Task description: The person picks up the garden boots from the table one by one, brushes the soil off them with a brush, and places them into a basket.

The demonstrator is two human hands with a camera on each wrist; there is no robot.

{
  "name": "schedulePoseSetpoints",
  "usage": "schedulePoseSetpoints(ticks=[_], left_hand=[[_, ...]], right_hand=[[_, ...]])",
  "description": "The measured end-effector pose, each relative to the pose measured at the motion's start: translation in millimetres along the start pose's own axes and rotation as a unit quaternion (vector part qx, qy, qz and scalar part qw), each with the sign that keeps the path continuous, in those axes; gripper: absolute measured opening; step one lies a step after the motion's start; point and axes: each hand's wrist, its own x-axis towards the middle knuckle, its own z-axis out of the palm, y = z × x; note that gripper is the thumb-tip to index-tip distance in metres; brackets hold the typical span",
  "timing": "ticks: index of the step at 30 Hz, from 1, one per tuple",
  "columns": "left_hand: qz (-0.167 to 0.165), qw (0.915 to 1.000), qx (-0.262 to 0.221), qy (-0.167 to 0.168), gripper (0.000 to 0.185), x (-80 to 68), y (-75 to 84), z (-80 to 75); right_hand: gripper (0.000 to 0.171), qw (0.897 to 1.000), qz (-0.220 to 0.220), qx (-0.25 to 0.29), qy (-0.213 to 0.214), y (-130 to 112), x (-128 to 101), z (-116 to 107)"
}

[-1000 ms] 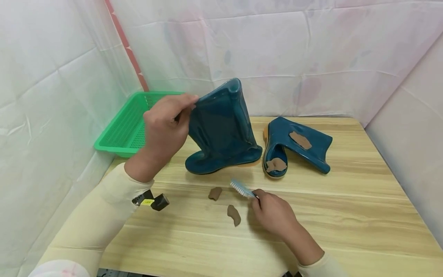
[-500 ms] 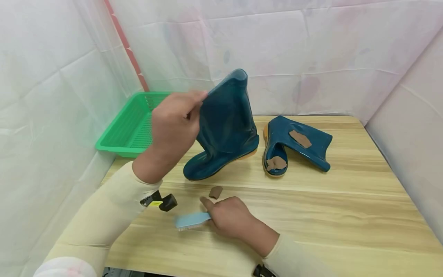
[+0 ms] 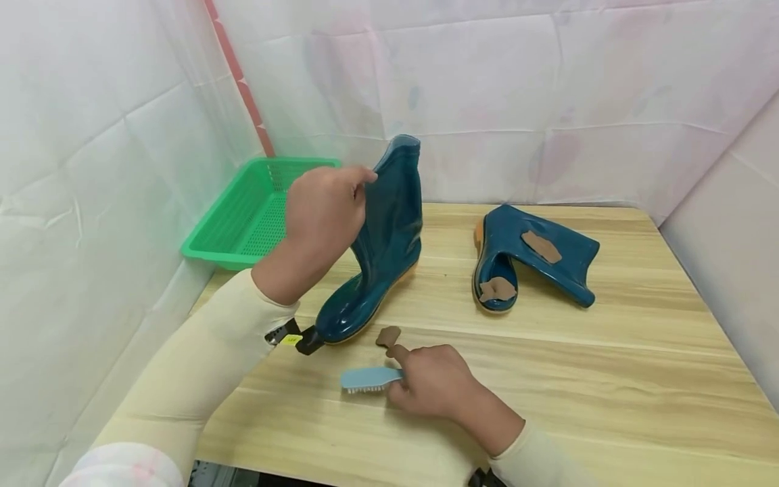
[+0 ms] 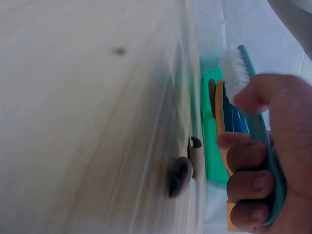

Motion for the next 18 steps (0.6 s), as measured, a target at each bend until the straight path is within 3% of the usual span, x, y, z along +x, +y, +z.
schedulePoseSetpoints(ticks=[5,11,18], left_hand=[[-0.034,0.9989,0.016,-0.028,0.031,4.2,-2.2,4.4],[-0.076,0.9939,0.026,-0.076,0.032,7.3,-0.4,3.0],[-0.098,0.9885,0.038,-0.109,0.032,9.8,6.7,-0.2]], right_hand=[[0.065,0.999,-0.04,0.01,-0.025,-6.4,2.5,4.0],[0.07,0.995,-0.073,-0.004,-0.074,-20.1,10.8,13.0],[0.075,0.994,-0.094,-0.018,-0.06,-27.3,12.5,23.5]])
